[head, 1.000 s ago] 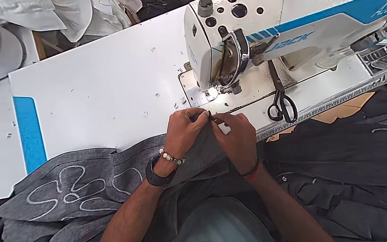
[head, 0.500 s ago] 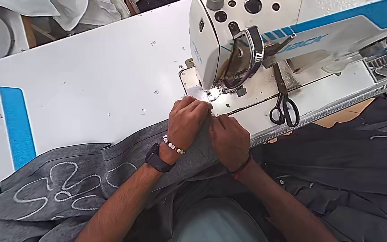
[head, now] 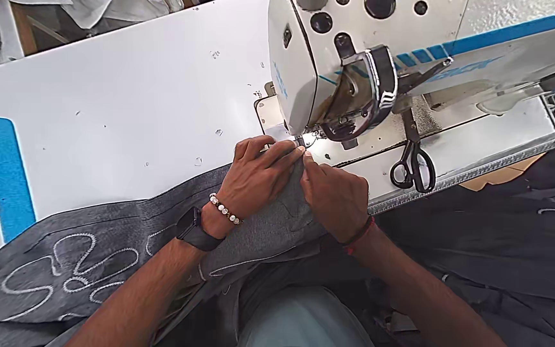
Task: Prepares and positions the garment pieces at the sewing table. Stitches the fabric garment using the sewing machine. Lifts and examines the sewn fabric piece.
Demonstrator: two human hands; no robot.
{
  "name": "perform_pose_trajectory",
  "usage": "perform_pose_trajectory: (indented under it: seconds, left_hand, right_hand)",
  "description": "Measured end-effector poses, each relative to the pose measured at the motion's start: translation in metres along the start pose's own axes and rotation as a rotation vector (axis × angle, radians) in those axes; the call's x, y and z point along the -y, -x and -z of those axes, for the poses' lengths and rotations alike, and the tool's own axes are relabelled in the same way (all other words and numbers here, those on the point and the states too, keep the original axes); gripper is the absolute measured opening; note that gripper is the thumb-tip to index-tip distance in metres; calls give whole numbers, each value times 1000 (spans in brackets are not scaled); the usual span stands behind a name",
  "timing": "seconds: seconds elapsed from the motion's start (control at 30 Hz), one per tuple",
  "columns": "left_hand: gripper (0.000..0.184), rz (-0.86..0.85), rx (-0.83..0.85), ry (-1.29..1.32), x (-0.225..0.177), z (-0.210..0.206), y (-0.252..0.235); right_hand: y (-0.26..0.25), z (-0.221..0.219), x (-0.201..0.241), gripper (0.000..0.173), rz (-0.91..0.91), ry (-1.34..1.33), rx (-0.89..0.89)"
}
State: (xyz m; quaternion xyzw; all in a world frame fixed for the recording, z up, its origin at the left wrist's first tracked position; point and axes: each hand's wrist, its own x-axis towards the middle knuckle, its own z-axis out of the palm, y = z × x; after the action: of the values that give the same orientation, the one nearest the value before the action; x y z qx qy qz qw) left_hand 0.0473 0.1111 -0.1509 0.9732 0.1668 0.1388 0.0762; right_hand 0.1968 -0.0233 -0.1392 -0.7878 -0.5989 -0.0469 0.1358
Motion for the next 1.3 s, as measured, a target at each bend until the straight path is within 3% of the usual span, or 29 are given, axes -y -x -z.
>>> perform_pose_trajectory:
  seconds: [0.33, 0.63, 0.83, 1.3]
  left_hand:
    - [40, -48, -26, -41, 4, 2, -3]
    - [44, 65, -23, -142, -8, 1, -6]
    - [38, -8, -70, -98, 1, 3, -3]
    - [40, 9, -28, -48, 0, 3, 0]
  right_hand:
    - [1, -3, -5, 36, 4, -26, -8]
    - [3, -9, -1, 37, -23, -48, -54]
    - [5, -11, 1, 37, -55, -63, -71]
    - [8, -13, -1, 33, -135, -165, -126]
